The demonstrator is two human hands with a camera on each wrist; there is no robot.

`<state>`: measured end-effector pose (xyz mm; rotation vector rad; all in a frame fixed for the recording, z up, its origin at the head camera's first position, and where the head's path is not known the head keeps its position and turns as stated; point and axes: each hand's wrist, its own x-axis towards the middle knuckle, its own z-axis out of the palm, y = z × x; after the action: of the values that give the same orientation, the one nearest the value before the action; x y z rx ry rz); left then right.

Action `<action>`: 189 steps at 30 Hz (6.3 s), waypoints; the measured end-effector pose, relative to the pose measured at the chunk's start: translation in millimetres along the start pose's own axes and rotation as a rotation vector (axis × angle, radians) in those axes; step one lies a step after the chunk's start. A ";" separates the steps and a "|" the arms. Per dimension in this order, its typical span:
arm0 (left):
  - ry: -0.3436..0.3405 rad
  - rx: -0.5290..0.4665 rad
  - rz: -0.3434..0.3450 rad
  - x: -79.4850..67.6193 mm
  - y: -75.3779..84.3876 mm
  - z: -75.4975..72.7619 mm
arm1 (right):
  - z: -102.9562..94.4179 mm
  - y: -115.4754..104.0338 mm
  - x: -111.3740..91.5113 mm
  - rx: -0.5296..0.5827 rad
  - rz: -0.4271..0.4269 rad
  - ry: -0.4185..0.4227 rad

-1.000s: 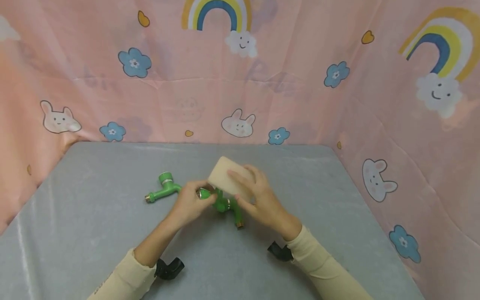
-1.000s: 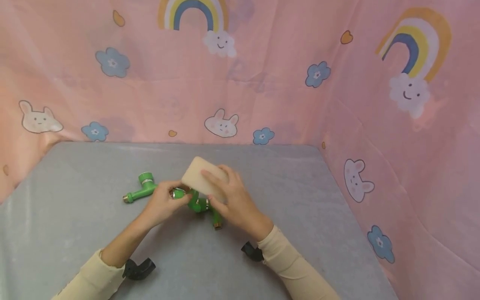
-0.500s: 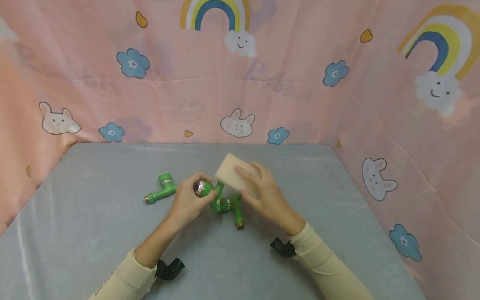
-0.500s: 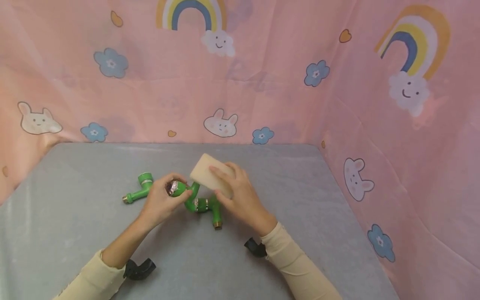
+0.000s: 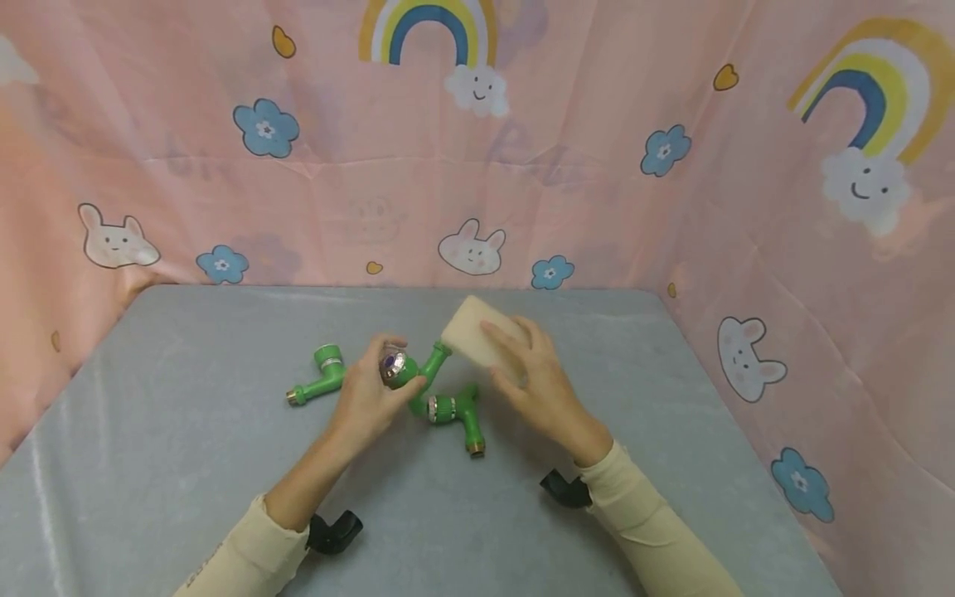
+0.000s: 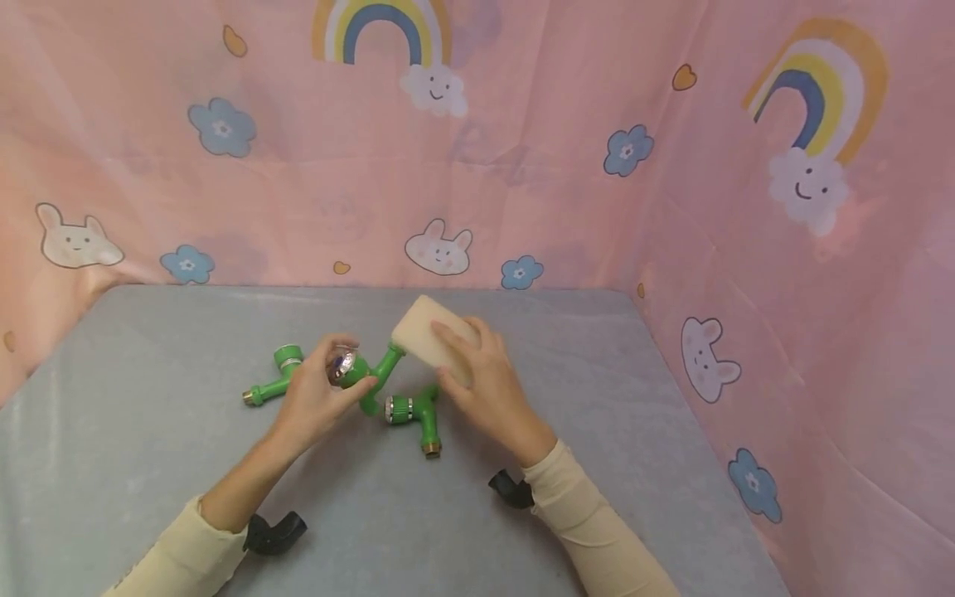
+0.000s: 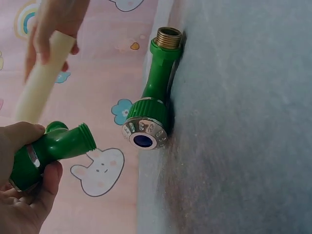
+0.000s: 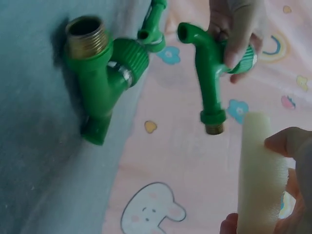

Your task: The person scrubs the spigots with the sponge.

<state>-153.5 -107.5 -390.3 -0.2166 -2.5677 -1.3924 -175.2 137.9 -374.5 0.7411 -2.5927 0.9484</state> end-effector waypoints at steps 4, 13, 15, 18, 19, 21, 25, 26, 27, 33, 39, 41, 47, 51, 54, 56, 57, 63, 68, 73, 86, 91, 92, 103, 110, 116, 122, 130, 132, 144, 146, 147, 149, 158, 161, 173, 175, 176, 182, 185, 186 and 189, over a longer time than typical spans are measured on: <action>0.029 0.077 0.117 -0.7 -1.1 2.3 | 4.0 -4.8 -1.3 -0.004 -0.061 -0.019; 0.065 0.100 0.207 -0.8 -2.5 4.7 | 3.3 -0.2 -0.7 0.000 0.038 -0.049; 0.059 0.111 0.198 -0.6 -3.7 4.2 | 0.6 2.9 -0.1 -0.002 0.071 -0.053; 0.059 0.128 0.184 0.2 -5.5 3.6 | -2.9 5.4 1.2 0.002 0.111 -0.057; 0.059 0.133 0.182 0.6 -6.1 3.5 | -3.8 5.6 1.3 0.005 0.119 -0.054; 0.062 0.149 0.188 1.1 -6.7 3.0 | -4.8 4.7 1.4 0.011 0.117 -0.043; 0.072 0.186 0.233 1.9 -7.4 3.1 | -1.4 -1.5 -0.8 0.035 0.051 -0.071; 0.079 0.196 0.248 1.8 -7.2 3.0 | -0.3 -4.0 -1.6 0.040 0.031 -0.088; 0.089 0.201 0.263 1.7 -7.1 3.0 | 1.4 -5.8 -2.3 0.045 0.013 -0.106; 0.150 0.195 0.320 2.5 -8.3 1.4 | 1.9 -10.5 -4.5 0.048 0.058 -0.153; 0.177 0.192 0.331 4.2 -11.4 -2.5 | -9.2 -2.8 -2.3 -0.005 0.139 -0.161; 0.186 0.189 0.335 4.5 -11.6 -3.6 | -12.0 -0.5 -2.2 -0.020 0.141 -0.148; 0.221 0.223 0.430 5.2 -10.9 -2.4 | -11.7 -5.3 -1.9 0.057 0.069 -0.122; 0.263 0.259 0.567 4.6 -10.7 -0.3 | -6.2 -10.9 -3.8 0.099 0.040 -0.160; 0.303 0.261 0.619 5.6 -11.4 -1.2 | -6.1 -11.8 -4.0 0.110 0.083 -0.184; 0.321 0.237 0.600 6.3 -11.1 -2.9 | -8.2 -10.5 -4.8 0.125 0.119 -0.191; 0.325 0.222 0.577 6.6 -10.8 -4.1 | -9.8 -9.9 -4.4 0.128 0.134 -0.193; 0.232 0.114 0.332 9.1 -10.5 -11.0 | -18.1 -5.7 0.2 0.125 0.147 -0.136; 0.039 -0.080 0.096 10.0 -11.3 -16.5 | -14.1 -8.2 -0.5 0.126 0.008 -0.069; -0.194 -0.339 -0.072 15.6 -11.9 -26.0 | -6.4 -12.5 -0.8 0.130 -0.103 -0.086; -0.380 -0.635 -0.329 19.5 -19.0 -35.6 | -13.9 -0.4 2.0 0.146 0.010 -0.020; -0.409 -0.655 -0.328 18.8 -21.6 -34.0 | -12.7 -4.7 -0.3 0.170 -0.053 0.019; -0.419 -0.659 -0.323 18.6 -22.2 -33.6 | -11.5 -5.7 -1.0 0.171 -0.075 0.017; -0.572 -0.901 -0.335 16.2 -23.8 -33.4 | -1.0 -6.1 -3.3 0.211 -0.134 0.006; -0.570 -0.974 -0.375 18.0 -22.4 -34.2 | -5.6 1.9 1.7 0.201 -0.092 0.025; -0.525 -0.915 -0.402 19.2 -24.3 -32.2 | -9.1 5.0 2.3 0.229 -0.072 0.071; -0.505 -0.689 -0.344 18.7 -20.4 -27.8 | -4.8 -4.2 -0.7 0.180 -0.167 0.046; -0.478 -0.601 -0.237 16.8 -14.3 -29.0 | 1.2 -7.7 -1.2 0.159 -0.082 -0.039; -0.465 -0.576 -0.219 16.9 -14.3 -30.0 | 0.4 -4.6 0.0 0.156 -0.040 -0.041; -0.382 -0.498 -0.162 18.6 -21.0 -31.9 | -6.0 9.8 3.7 0.132 0.027 -0.019; -0.373 -0.486 -0.160 18.7 -22.2 -32.5 | -6.5 10.0 3.8 0.134 0.035 -0.021; -0.372 -0.481 -0.162 18.8 -23.1 -32.9 | -6.7 10.1 3.8 0.131 0.038 -0.023; -0.370 -0.472 -0.170 19.4 -25.4 -32.5 | -7.2 10.6 3.9 0.128 0.041 -0.025; -0.343 -0.413 -0.285 22.6 -44.6 -28.0 | -6.4 11.6 4.7 0.128 0.042 -0.036; -0.337 -0.401 -0.340 23.0 -51.6 -25.0 | -6.4 10.7 4.3 0.131 0.043 -0.041; -0.405 -0.293 -0.279 21.8 -66.5 -14.8 | -4.6 7.6 2.7 0.127 0.052 -0.047; -0.403 -0.251 -0.266 21.7 -66.2 -15.1 | -4.3 7.8 2.6 0.129 0.055 -0.050; -0.404 -0.222 -0.261 21.5 -65.6 -15.6 | -3.9 8.1 2.5 0.130 0.055 -0.052; -0.435 0.019 -0.249 21.1 -57.6 -25.9 | -4.4 8.3 2.9 0.143 0.065 -0.056; -0.439 0.096 -0.243 22.0 -51.5 -35.8 | -5.4 8.8 3.3 0.152 0.070 -0.053; -0.432 0.115 -0.237 22.7 -49.9 -39.4 | -5.9 9.1 3.4 0.151 0.072 -0.052; -0.379 0.152 -0.205 24.7 -45.9 -50.6 | -6.8 9.9 3.7 0.148 0.076 -0.047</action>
<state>-182.0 -174.2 -394.3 -0.2146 -3.0696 -1.3180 -183.2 147.5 -373.1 0.7142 -2.6294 1.1697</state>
